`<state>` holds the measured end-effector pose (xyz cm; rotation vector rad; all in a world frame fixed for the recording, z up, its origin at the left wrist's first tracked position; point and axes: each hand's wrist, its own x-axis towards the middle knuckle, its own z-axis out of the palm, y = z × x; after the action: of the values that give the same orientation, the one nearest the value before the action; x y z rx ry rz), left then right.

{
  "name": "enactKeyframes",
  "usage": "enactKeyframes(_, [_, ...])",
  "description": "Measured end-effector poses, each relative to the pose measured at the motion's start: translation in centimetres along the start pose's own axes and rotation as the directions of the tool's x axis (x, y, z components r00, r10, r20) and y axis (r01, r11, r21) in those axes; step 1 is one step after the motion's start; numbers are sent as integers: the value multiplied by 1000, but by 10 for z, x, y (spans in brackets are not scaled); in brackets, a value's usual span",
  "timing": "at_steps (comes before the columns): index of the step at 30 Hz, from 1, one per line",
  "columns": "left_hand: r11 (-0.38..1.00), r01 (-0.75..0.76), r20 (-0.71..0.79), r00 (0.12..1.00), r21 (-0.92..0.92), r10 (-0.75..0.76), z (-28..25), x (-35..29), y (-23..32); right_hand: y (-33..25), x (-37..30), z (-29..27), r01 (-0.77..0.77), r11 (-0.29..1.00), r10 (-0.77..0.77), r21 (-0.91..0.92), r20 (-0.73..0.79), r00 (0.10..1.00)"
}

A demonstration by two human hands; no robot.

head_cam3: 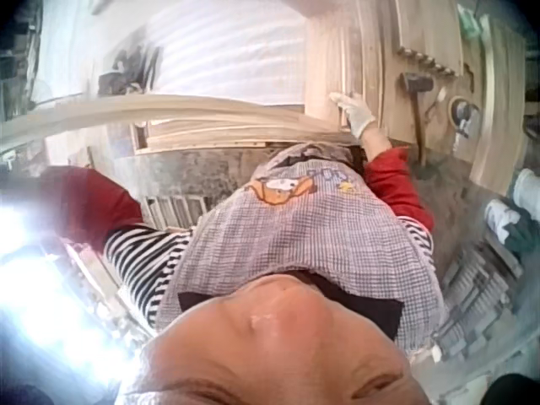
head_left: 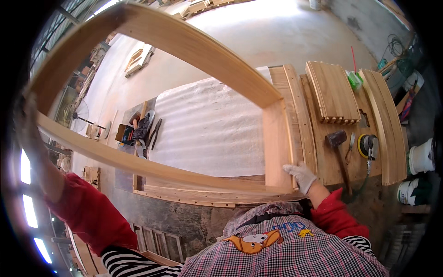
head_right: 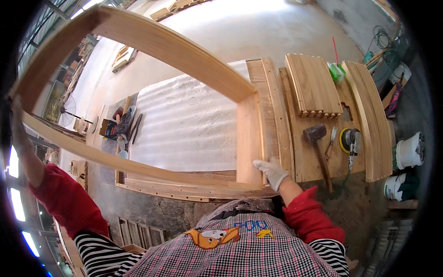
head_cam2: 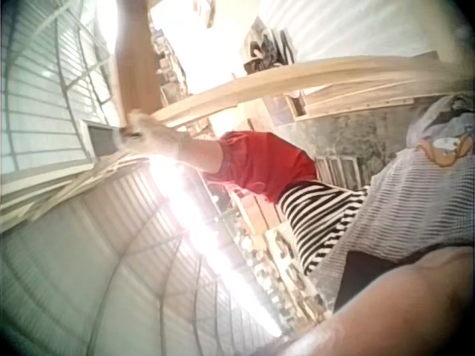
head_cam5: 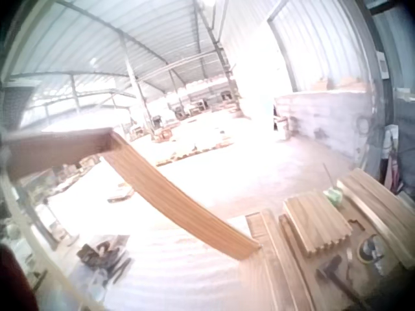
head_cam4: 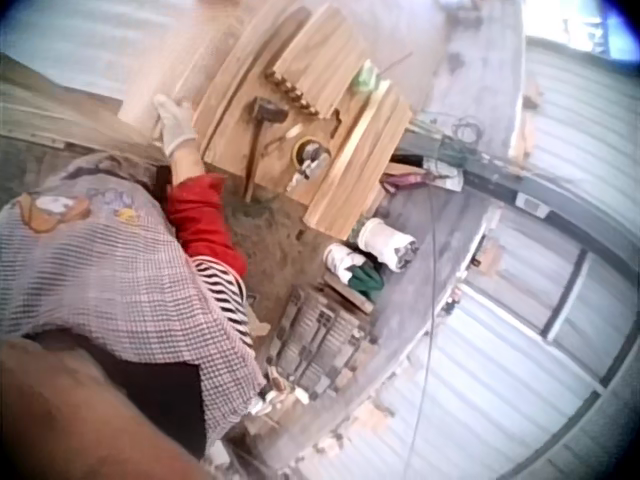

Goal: The person assembles a wooden box-like structure using a hammer and a chisel. They secure joints by tapping with the hammer, then use the chisel to trim or adjust edges. The person wipes the surface with a cloth and continues to refine the assembly.

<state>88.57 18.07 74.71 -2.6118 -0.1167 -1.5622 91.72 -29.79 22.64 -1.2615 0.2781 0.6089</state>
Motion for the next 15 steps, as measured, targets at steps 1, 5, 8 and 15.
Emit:
enactKeyframes(1, [998, 42, 80, 996, 48, -45, 10, -23, -50, -5, 1, -2, 12, 1000, -14, -24, -79, 997])
enactKeyframes(5, [804, 567, 335, 804, -181, -492, 108, -194, -192, -6, 11, -28, 24, 920, -116, -391, -213, 970])
enactKeyframes(8, [806, 575, 505, 658, 142, -559, 159, -316, -157, -6, 6, -45, 102, 869, -226, -483, -204, 953])
enactKeyframes(15, [637, 565, 523, 377, 524, -764, 185, -524, -157, -36, -19, -10, -203, 346, -301, -916, -314, 900])
